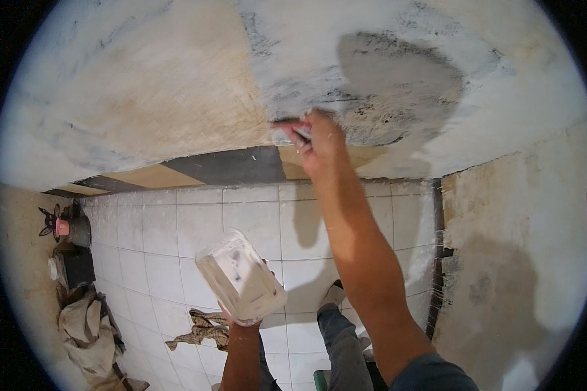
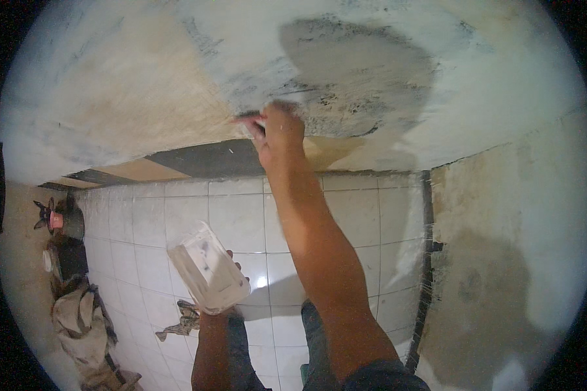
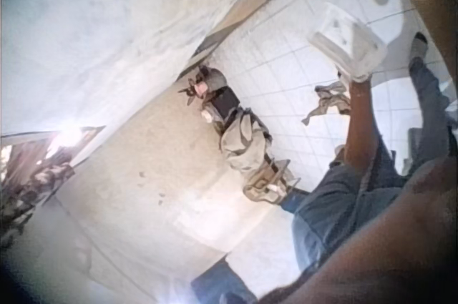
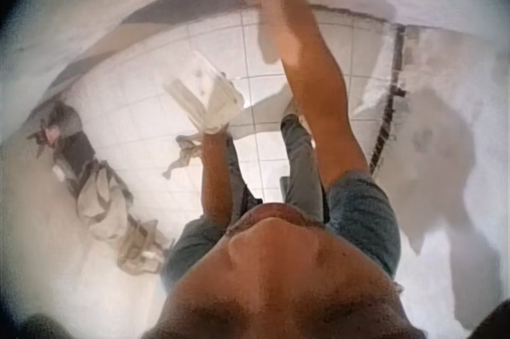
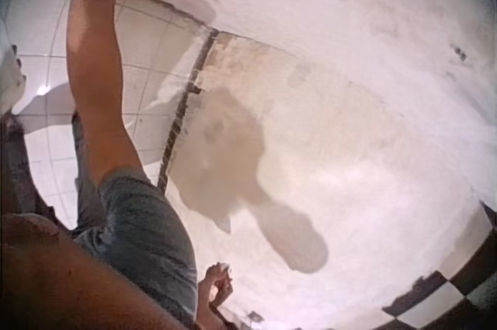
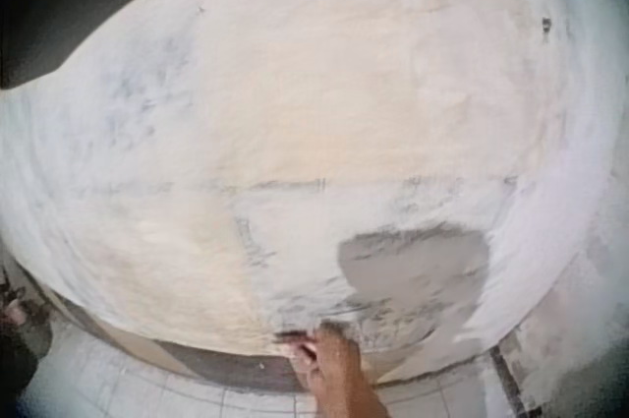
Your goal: The person applies white plaster to a wall using a spatula, scooping more material from a bucket on the floor and smoothing the substance over the surface and into a corner.
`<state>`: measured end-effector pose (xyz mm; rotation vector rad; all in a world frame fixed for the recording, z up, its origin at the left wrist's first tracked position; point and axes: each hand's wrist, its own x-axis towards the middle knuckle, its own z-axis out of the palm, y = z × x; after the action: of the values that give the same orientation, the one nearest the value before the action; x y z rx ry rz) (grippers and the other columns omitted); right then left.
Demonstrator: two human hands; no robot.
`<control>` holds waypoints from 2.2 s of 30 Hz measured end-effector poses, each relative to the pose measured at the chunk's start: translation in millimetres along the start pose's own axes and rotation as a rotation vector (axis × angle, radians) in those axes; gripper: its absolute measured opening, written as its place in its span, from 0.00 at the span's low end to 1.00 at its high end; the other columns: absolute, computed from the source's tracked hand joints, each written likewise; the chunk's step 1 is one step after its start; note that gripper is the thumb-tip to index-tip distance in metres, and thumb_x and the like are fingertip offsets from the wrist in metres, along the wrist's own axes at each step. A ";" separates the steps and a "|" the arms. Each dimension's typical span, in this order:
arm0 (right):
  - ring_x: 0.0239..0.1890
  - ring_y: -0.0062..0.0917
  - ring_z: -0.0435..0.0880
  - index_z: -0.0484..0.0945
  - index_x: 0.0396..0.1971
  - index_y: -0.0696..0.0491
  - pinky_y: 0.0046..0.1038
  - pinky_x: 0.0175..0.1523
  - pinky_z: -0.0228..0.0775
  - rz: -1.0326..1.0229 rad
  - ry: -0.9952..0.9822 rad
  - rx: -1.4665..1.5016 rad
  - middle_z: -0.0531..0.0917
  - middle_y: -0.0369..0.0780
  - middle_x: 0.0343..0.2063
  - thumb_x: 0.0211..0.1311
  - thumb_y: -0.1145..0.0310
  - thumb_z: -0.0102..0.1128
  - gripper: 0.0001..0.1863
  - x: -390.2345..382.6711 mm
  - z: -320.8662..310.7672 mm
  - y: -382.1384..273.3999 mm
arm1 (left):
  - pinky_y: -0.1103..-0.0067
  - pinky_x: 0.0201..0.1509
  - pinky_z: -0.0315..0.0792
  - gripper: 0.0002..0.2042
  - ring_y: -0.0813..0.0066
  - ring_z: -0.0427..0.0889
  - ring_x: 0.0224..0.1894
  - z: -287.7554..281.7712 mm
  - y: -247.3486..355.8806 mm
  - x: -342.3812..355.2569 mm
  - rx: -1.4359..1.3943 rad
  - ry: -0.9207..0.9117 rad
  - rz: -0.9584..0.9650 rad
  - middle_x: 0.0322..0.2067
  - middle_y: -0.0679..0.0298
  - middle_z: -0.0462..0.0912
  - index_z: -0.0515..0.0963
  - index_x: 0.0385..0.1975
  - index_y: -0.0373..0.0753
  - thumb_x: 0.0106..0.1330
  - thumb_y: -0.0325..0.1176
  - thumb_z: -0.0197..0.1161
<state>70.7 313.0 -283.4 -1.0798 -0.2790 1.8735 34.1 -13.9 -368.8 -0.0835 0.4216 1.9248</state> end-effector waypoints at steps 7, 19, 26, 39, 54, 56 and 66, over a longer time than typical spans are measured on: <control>0.42 0.27 0.78 0.70 0.43 0.53 0.30 0.45 0.74 -0.146 -0.239 -0.120 0.76 0.38 0.41 0.61 0.75 0.55 0.10 -35.4 -73.7 22.7 | 0.47 0.59 0.66 0.37 0.46 0.69 0.59 -12.3 9.4 -6.2 -0.075 0.139 0.004 0.61 0.50 0.67 0.59 0.66 0.47 0.60 0.61 0.54; 0.48 0.28 0.77 0.65 0.48 0.49 0.39 0.51 0.74 -0.158 -0.234 0.083 0.75 0.36 0.44 0.58 0.79 0.58 0.20 -31.7 -23.9 42.2 | 0.51 0.59 0.68 0.36 0.49 0.71 0.58 -2.3 27.9 -10.8 -0.034 0.196 -0.062 0.58 0.52 0.71 0.62 0.65 0.48 0.60 0.62 0.56; 0.47 0.23 0.77 0.68 0.49 0.48 0.32 0.52 0.70 -0.214 -0.064 0.020 0.76 0.36 0.44 0.59 0.80 0.56 0.19 -49.5 -57.4 59.5 | 0.51 0.61 0.67 0.40 0.49 0.69 0.61 15.2 24.1 -9.0 0.036 0.119 0.005 0.61 0.54 0.68 0.59 0.67 0.48 0.57 0.63 0.57; 0.36 0.22 0.76 0.72 0.38 0.52 0.27 0.45 0.77 -0.330 -0.137 0.054 0.75 0.36 0.33 0.58 0.76 0.55 0.08 -70.0 65.6 -28.7 | 0.52 0.64 0.62 0.42 0.51 0.65 0.63 -16.4 46.7 -22.4 0.067 0.174 -0.053 0.64 0.56 0.63 0.55 0.68 0.49 0.57 0.64 0.57; 0.45 0.29 0.80 0.65 0.51 0.55 0.38 0.54 0.75 -0.112 -0.178 -0.047 0.77 0.42 0.44 0.57 0.74 0.56 0.21 -16.4 0.3 7.7 | 0.57 0.64 0.64 0.36 0.54 0.66 0.63 7.7 43.0 -24.4 0.099 -0.089 -0.119 0.62 0.56 0.66 0.59 0.66 0.47 0.62 0.58 0.56; 0.44 0.30 0.80 0.65 0.50 0.55 0.41 0.55 0.75 -0.144 -0.277 -0.070 0.76 0.42 0.44 0.57 0.73 0.57 0.20 -45.8 19.0 -8.5 | 0.55 0.63 0.65 0.39 0.53 0.67 0.62 1.1 40.0 -27.1 0.162 0.074 -0.103 0.62 0.55 0.66 0.59 0.66 0.47 0.58 0.61 0.58; 0.40 0.27 0.81 0.66 0.48 0.51 0.37 0.48 0.78 -0.208 -0.144 -0.056 0.78 0.39 0.39 0.57 0.73 0.57 0.18 -59.9 -21.3 6.8 | 0.58 0.53 0.74 0.29 0.57 0.76 0.52 30.3 24.9 -24.2 0.146 0.113 -0.059 0.56 0.53 0.72 0.59 0.65 0.42 0.70 0.55 0.44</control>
<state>94.3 256.2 -266.0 -0.9167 -0.5109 1.7665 25.0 -33.5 -328.2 -0.1085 0.6278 1.8314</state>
